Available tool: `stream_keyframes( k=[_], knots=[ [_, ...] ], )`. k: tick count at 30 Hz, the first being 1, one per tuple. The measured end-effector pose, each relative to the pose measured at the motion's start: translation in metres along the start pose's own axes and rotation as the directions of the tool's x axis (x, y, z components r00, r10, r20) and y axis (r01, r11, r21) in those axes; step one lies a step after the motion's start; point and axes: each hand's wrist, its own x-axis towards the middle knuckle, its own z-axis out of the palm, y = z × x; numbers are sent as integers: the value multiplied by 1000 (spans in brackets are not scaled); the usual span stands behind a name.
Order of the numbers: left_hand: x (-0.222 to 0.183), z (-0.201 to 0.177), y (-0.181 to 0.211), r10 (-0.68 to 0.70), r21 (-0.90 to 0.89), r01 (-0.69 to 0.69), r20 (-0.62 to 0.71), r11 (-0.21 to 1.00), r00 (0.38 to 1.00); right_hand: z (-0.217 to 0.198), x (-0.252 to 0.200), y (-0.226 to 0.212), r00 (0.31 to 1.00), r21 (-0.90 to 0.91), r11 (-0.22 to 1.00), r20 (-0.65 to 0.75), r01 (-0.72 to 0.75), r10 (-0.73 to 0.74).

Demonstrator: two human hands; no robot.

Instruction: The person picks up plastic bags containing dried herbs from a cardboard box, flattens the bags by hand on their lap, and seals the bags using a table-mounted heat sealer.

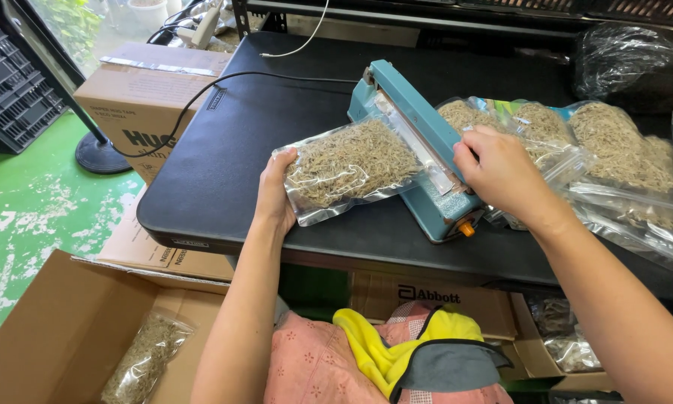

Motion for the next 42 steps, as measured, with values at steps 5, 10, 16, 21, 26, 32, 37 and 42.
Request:
stream_keyframes(
  k=[5,10,16,21,26,32,37,42],
  knots=[
    [-1,1,1,4,-3,-4,-3,1000,1000,9,-2,9,1000,4,1000,-27,3,-3],
    [8,-4,-3,9,-3,-9,-11,1000,1000,10,-3,11,999,16,1000,-41,4,-3],
    [5,-2,-1,22,-8,-23,-22,1000,1000,10,-3,9,998,29,999,-62,20,-18],
    [-6,3,5,31,-17,-32,-32,999,999,18,-7,16,991,14,999,-129,45,-43],
    [0,-5,1,19,-11,-19,-30,1000,999,43,-14,21,944,162,981,-327,106,-48],
    [-23,9,11,4,2,-4,-33,1000,999,50,-16,23,917,226,965,-398,136,-36],
    [-23,9,11,13,-15,-13,-29,1000,1000,51,-15,21,904,249,956,-426,154,-35],
    [-26,10,13,9,-8,-9,-30,1000,999,52,-15,20,902,279,949,-431,149,-16]
  ],
)
